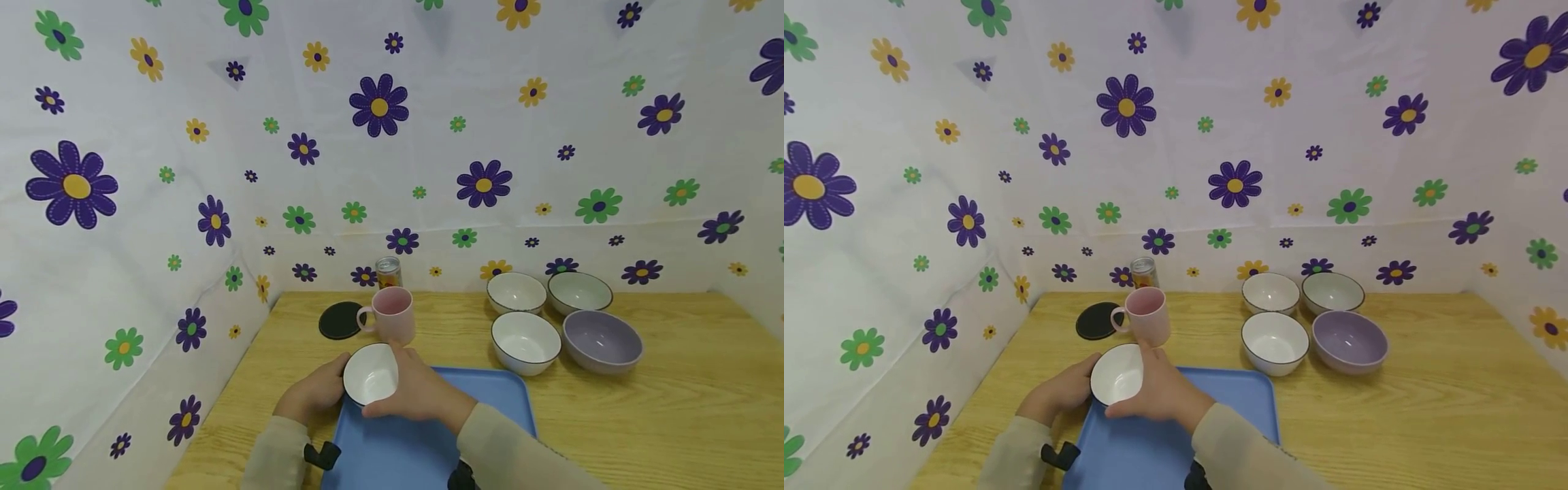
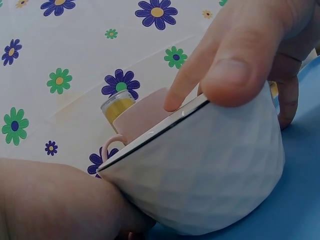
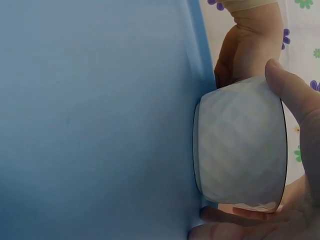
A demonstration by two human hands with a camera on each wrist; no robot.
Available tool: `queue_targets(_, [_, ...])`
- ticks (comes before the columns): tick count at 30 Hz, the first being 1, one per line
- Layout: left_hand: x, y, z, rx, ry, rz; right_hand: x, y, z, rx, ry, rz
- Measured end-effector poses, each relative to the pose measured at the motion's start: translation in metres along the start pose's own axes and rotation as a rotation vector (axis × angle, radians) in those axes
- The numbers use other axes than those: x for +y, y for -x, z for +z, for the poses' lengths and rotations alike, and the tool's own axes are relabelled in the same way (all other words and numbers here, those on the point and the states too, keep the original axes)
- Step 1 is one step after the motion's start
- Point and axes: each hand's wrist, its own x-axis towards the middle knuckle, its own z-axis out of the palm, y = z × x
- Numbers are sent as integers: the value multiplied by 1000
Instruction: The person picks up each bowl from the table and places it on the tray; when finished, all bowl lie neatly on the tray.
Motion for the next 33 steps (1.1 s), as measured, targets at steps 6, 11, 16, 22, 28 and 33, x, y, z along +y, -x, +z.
queue_targets(6, [0, -1, -1, 3, -9, 11, -5, 1, -2, -2, 2, 25])
queue_targets(11, [0, -1, 0, 8, 13, -8, -6, 1, -2, 1, 20, 44])
queue_targets(16, [0, 0, -1, 17, 15, -11, -4, 0, -5, -13, 35, 47])
queue_targets(22, [0, 3, -1, 22, 18, -8, 3, -2, -11, -53, -17, 66])
queue_targets(28, [2, 1, 2, -5, 38, -8, 5, 13, -34, -56, 10, 81])
queue_targets(33, [-2, 0, 2, 24, 51, -32, 10, 30, -60, -30, 75, 82])
